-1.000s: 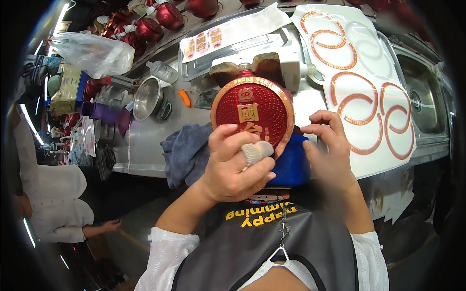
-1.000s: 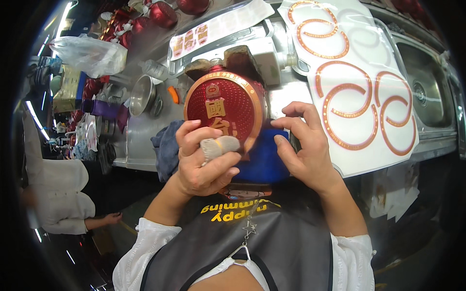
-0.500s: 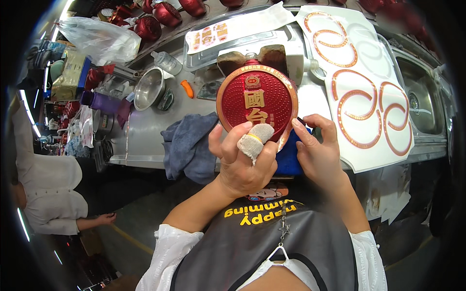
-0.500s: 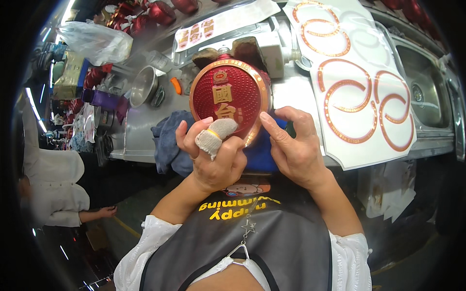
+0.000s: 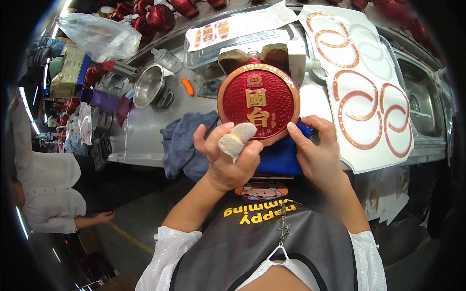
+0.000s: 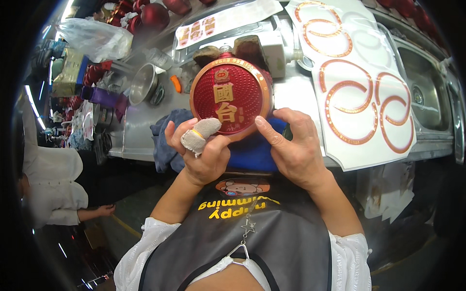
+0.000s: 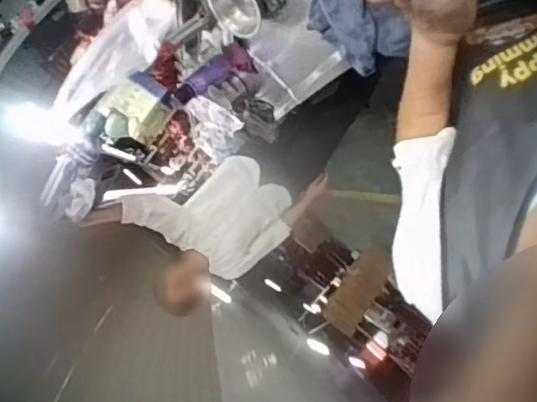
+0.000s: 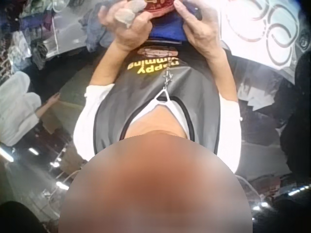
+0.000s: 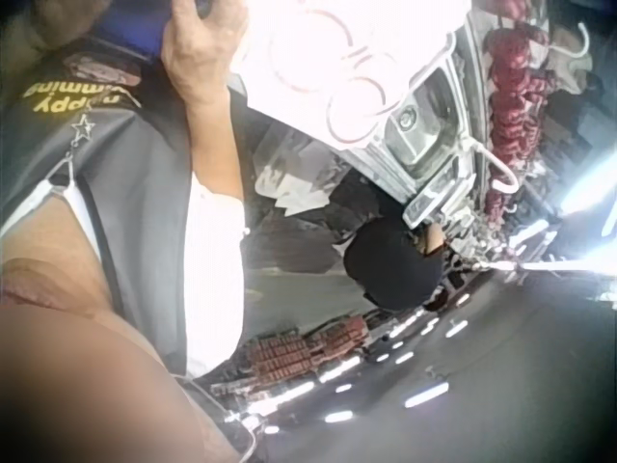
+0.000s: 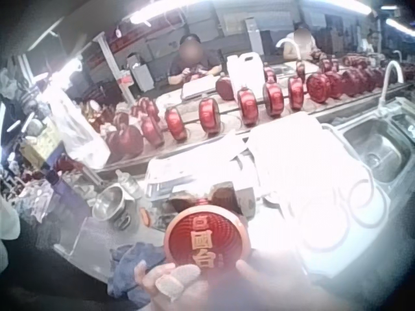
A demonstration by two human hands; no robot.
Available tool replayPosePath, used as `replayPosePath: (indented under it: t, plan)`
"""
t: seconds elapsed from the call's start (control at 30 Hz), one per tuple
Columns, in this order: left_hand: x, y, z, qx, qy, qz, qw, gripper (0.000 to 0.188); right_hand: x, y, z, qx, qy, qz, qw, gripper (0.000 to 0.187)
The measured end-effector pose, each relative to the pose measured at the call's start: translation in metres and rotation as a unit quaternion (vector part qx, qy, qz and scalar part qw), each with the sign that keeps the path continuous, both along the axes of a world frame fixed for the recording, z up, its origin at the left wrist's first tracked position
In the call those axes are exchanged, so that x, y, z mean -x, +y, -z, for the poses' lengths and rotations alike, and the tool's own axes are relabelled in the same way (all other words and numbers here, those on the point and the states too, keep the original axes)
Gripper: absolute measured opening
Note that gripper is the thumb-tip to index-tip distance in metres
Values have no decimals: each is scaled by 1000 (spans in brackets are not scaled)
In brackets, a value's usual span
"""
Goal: The person applies a gold decorative ring to the rim of a red container, then wipes the surface with a green sponge and a blue cloth. The person repeats this process on a second container.
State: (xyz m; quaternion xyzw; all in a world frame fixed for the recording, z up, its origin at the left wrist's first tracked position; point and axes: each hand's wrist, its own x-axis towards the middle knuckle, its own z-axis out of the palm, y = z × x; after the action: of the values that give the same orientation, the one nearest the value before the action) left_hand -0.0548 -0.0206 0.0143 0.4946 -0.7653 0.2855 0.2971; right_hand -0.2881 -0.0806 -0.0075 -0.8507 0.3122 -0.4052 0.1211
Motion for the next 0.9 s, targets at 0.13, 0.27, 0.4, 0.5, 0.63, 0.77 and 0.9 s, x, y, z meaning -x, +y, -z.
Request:
replayPosePath:
  t: [0.13, 0.27, 0.4, 0.5, 0.63, 0.77, 0.9]
  plan:
    - [-5, 7, 1, -75, 139, -27, 987, 24, -1, 0, 0, 8, 21, 0, 1000, 69]
    - [-5, 11, 10, -130, 383, -13, 914, 22, -1, 2, -2, 15, 33, -12, 999, 67]
    - [-13, 16, 14, -195, 420, -41, 885, 30, -2, 5, -3, 28, 43, -16, 999, 66]
    - [-13, 19, 12, -221, 464, 24, 857, 43, -4, 6, -3, 32, 49, -16, 998, 67]
    - [-5, 15, 11, -172, 469, 13, 866, 25, -7, 9, -4, 26, 44, -11, 999, 69]
    - [-2, 13, 10, -175, 477, 0, 861, 15, -8, 11, -6, 24, 56, 1, 998, 54]
    - [-5, 13, 11, -171, 466, -2, 868, 15, -8, 11, -8, 31, 58, -9, 998, 63]
